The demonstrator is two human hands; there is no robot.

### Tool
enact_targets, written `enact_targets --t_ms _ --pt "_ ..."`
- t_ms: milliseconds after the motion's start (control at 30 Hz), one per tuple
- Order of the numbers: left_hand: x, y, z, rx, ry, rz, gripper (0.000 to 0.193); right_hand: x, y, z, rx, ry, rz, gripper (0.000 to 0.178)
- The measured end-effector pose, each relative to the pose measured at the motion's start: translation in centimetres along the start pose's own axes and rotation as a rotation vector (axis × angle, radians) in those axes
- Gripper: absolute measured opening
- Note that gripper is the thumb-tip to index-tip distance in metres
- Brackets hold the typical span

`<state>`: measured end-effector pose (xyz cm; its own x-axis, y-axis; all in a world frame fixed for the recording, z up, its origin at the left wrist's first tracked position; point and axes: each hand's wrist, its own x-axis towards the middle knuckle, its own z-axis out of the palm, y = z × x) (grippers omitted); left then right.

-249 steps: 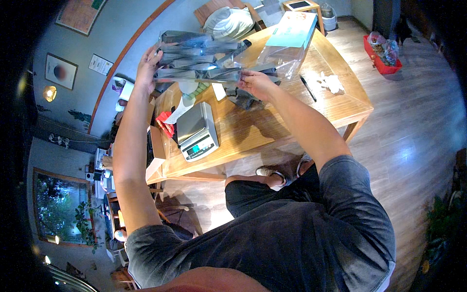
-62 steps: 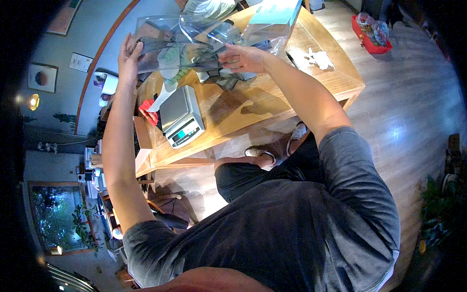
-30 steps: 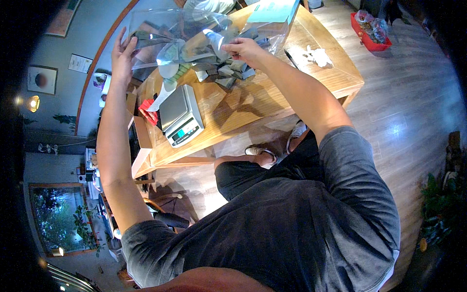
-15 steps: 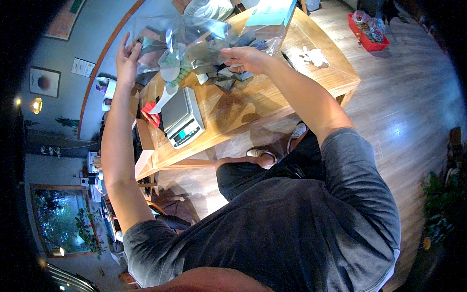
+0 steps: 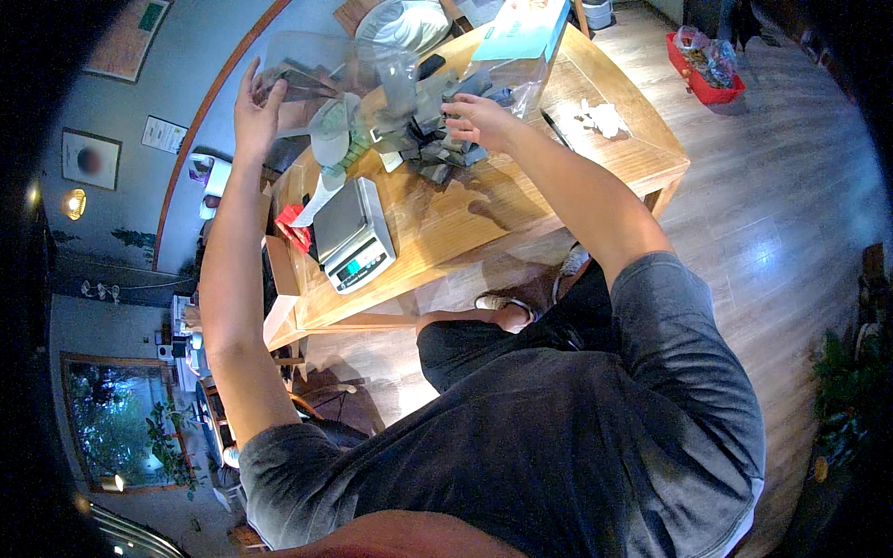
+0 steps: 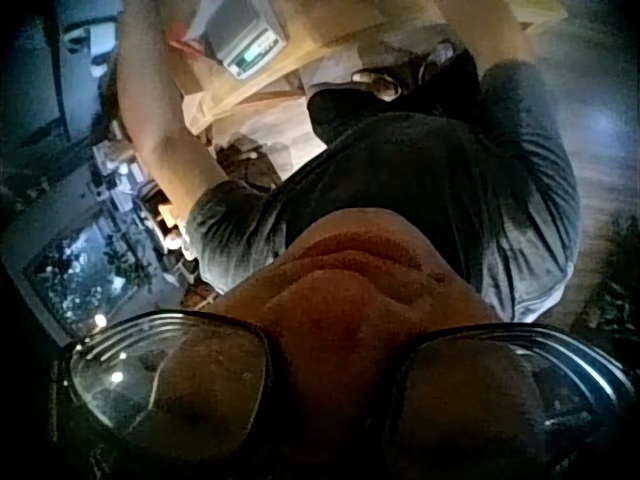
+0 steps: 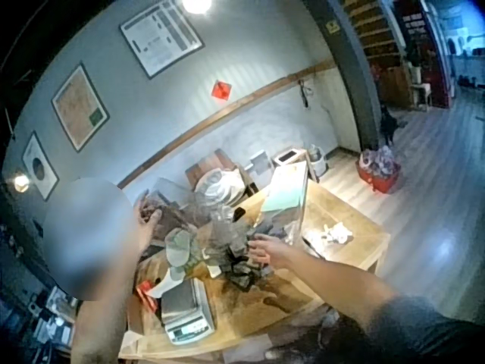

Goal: The person organizes a stack of grey rectangular objects, places one on a digital scale, writes on a piece of paper, and then places an object into a clear plastic bag.

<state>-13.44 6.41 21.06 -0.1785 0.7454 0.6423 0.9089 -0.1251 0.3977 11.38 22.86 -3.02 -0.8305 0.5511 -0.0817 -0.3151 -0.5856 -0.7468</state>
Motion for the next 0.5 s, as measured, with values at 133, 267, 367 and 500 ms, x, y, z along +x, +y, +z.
enact_targets --t_ms 133,267,367,500 --pt "0.5 -0.7 -0.3 -0.061 -0.002 -0.067 0.066 -0.1 0.0 -0.4 -0.021 0.004 -0.009 0.088" --pt "0.4 0.1 0.5 -0.073 0.023 -0.065 0.065 -0.2 -0.1 -0.7 -0.025 -0.015 -0.008 0.089" --pt "0.1 0.1 0.0 -0.024 0.07 -0.041 0.065 -0.4 0.0 0.2 -0.035 -0.012 0.003 0.088" --pt "0.0 1.7 -1.4 0.025 0.211 -0.022 0.064 -0.6 0.0 -0.2 -0.048 0.008 -0.013 0.081"
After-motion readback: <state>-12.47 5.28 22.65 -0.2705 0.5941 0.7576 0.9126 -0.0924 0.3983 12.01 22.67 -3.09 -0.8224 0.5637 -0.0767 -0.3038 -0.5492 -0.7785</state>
